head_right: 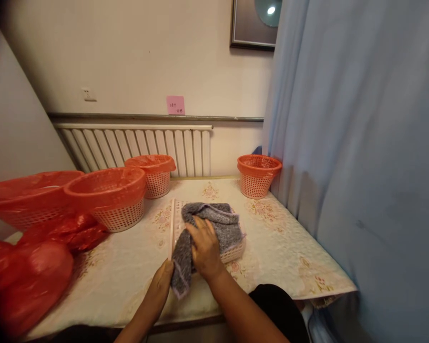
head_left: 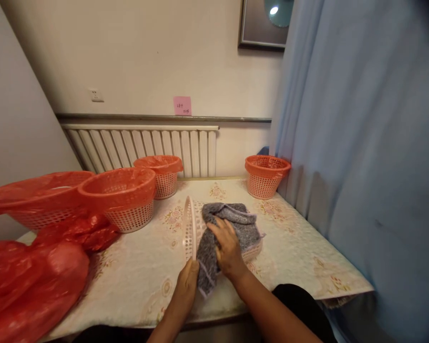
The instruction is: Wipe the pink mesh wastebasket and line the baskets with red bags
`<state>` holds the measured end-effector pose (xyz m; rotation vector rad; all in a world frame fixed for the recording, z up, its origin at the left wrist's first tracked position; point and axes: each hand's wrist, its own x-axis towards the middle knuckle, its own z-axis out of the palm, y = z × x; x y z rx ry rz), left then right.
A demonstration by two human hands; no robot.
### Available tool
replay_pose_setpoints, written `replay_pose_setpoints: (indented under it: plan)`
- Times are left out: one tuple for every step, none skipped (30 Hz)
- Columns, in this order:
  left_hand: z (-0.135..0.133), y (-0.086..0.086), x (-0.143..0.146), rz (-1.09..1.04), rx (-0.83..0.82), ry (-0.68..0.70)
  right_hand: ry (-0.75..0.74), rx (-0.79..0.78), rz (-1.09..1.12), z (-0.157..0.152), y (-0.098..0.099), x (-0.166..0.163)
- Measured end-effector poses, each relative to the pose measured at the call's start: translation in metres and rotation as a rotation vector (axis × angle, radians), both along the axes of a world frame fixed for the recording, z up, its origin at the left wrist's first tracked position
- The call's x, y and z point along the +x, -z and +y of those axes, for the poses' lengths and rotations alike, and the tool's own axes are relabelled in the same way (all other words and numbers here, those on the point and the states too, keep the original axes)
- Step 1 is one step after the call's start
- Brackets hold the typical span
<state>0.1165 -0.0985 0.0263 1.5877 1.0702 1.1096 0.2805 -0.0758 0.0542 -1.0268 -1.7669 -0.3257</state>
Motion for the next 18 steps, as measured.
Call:
replay_pose_setpoints:
  plan:
    - [0.000, -0.004, 0.000, -0.007, -0.021, 0.022, 0.042, -0.023, 0.051, 0.007, 0.001, 0.010]
    - [0.000, -0.007, 0.000, -0.014, -0.037, 0.038, 0.087, -0.045, 0.111, 0.013, 0.002, 0.022]
    - [0.000, -0.009, 0.000, -0.018, -0.046, 0.047, 0.134, -0.066, 0.175, 0.019, 0.003, 0.033]
    - [-0.001, -0.010, 0.000, -0.018, -0.049, 0.049, 0.182, -0.088, 0.243, 0.023, 0.004, 0.044]
    - [-0.001, -0.010, 0.000, -0.014, -0.047, 0.048, 0.233, -0.114, 0.314, 0.027, 0.006, 0.054]
    - [-0.001, -0.010, 0.000, -0.010, -0.040, 0.046, 0.285, -0.140, 0.384, 0.029, 0.007, 0.063]
    - [-0.001, -0.009, 0.000, -0.007, -0.032, 0.048, 0.335, -0.161, 0.448, 0.030, 0.008, 0.071]
    - [-0.002, -0.007, -0.001, -0.007, -0.025, 0.054, 0.375, -0.179, 0.497, 0.031, 0.009, 0.077]
    - [-0.001, -0.005, -0.002, -0.012, -0.019, 0.063, 0.404, -0.191, 0.531, 0.031, 0.010, 0.080]
    - [-0.001, -0.003, -0.002, -0.018, -0.014, 0.073, 0.419, -0.198, 0.549, 0.031, 0.011, 0.082]
    - [-0.001, 0.000, -0.003, -0.023, -0.011, 0.084, 0.422, -0.200, 0.556, 0.030, 0.011, 0.082]
    - [-0.001, 0.003, -0.005, -0.027, -0.009, 0.094, 0.420, -0.200, 0.556, 0.029, 0.011, 0.081]
    - [0.000, 0.007, -0.006, -0.027, -0.008, 0.103, 0.417, -0.199, 0.552, 0.029, 0.011, 0.080]
    - [0.000, 0.011, -0.009, -0.023, -0.006, 0.113, 0.416, -0.198, 0.551, 0.028, 0.011, 0.079]
    - [-0.001, 0.015, -0.011, -0.011, -0.001, 0.125, 0.420, -0.199, 0.551, 0.027, 0.011, 0.078]
    - [-0.001, 0.018, -0.013, 0.005, 0.005, 0.139, 0.427, -0.204, 0.552, 0.027, 0.010, 0.077]
    - [-0.002, 0.022, -0.016, 0.022, 0.010, 0.156, 0.436, -0.210, 0.553, 0.027, 0.010, 0.077]
    - [-0.003, 0.024, -0.018, 0.036, 0.017, 0.173, 0.444, -0.213, 0.553, 0.027, 0.010, 0.078]
